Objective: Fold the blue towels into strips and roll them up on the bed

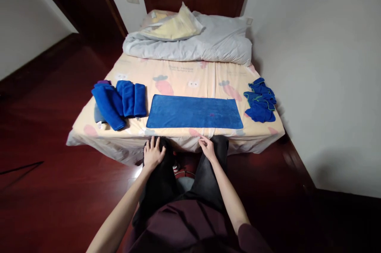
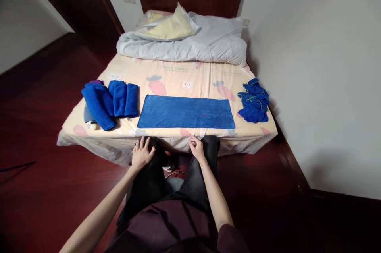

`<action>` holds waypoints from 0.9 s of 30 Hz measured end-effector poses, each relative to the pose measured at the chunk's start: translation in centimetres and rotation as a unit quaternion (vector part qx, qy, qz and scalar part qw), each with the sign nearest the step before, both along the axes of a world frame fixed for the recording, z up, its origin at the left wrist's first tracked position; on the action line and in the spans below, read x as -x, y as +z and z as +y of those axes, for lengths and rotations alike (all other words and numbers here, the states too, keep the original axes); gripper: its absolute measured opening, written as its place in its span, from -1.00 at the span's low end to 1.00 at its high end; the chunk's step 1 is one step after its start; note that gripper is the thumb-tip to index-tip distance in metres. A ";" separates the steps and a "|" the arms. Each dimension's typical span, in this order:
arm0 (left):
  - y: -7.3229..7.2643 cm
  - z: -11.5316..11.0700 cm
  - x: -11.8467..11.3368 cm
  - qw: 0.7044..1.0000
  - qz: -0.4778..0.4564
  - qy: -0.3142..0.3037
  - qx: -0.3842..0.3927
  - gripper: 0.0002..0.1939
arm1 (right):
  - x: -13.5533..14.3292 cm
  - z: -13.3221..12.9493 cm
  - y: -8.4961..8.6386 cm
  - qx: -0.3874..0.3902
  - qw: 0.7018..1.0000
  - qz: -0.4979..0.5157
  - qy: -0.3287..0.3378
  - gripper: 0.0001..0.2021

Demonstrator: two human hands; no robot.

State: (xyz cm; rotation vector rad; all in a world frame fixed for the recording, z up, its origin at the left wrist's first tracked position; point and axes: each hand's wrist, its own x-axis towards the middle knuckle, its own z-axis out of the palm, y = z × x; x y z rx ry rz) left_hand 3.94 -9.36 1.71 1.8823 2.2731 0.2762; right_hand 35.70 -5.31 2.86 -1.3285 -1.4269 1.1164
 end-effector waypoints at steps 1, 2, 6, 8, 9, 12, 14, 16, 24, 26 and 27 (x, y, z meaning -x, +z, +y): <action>0.0 0.1 -0.1 1.000 0.003 0.001 0.000 -0.29 | 0.6 0.6 -0.4 0.018 0.999 0.027 -0.005 -0.45; 0.1 0.3 -0.1 1.000 0.005 0.001 0.000 -0.29 | 1.1 1.2 -0.8 0.035 0.998 0.047 -0.007 -0.42; 0.6 0.9 -0.8 1.000 0.006 0.003 0.003 -0.30 | 3.0 3.2 -1.8 0.101 0.988 0.112 -0.023 -0.29; 0.8 1.2 -1.2 1.000 0.003 0.009 0.006 -0.31 | 3.6 3.9 -2.2 0.144 0.975 0.162 -0.040 -0.24; 0.9 1.3 -1.3 1.000 0.002 0.012 0.006 -0.32 | 3.8 4.2 -2.3 0.162 0.967 0.189 -0.048 -0.23; 1.2 1.5 -1.6 1.000 -0.003 0.018 0.009 -0.32 | 4.3 4.8 -2.4 0.193 0.944 0.257 -0.070 -0.23; 1.5 1.5 -1.6 1.000 -0.007 0.020 0.016 -0.32 | 4.6 5.0 -2.3 0.199 0.931 0.293 -0.083 -0.23; 2.0 1.5 -1.7 0.999 -0.006 0.024 0.023 -0.32 | 5.0 5.1 -2.2 0.200 0.919 0.326 -0.092 -0.22; 3.1 1.5 -2.0 0.999 0.002 0.027 0.044 -0.34 | 5.2 4.9 -1.5 0.220 0.868 0.432 -0.104 -0.36; 3.2 1.5 -1.9 0.998 0.000 0.030 0.047 -0.34 | 5.3 5.3 -1.4 0.220 0.862 0.445 -0.108 -0.37; 3.2 1.5 -2.0 0.998 0.000 0.032 0.048 -0.34 | 5.4 5.6 -1.3 0.218 0.861 0.446 -0.109 -0.37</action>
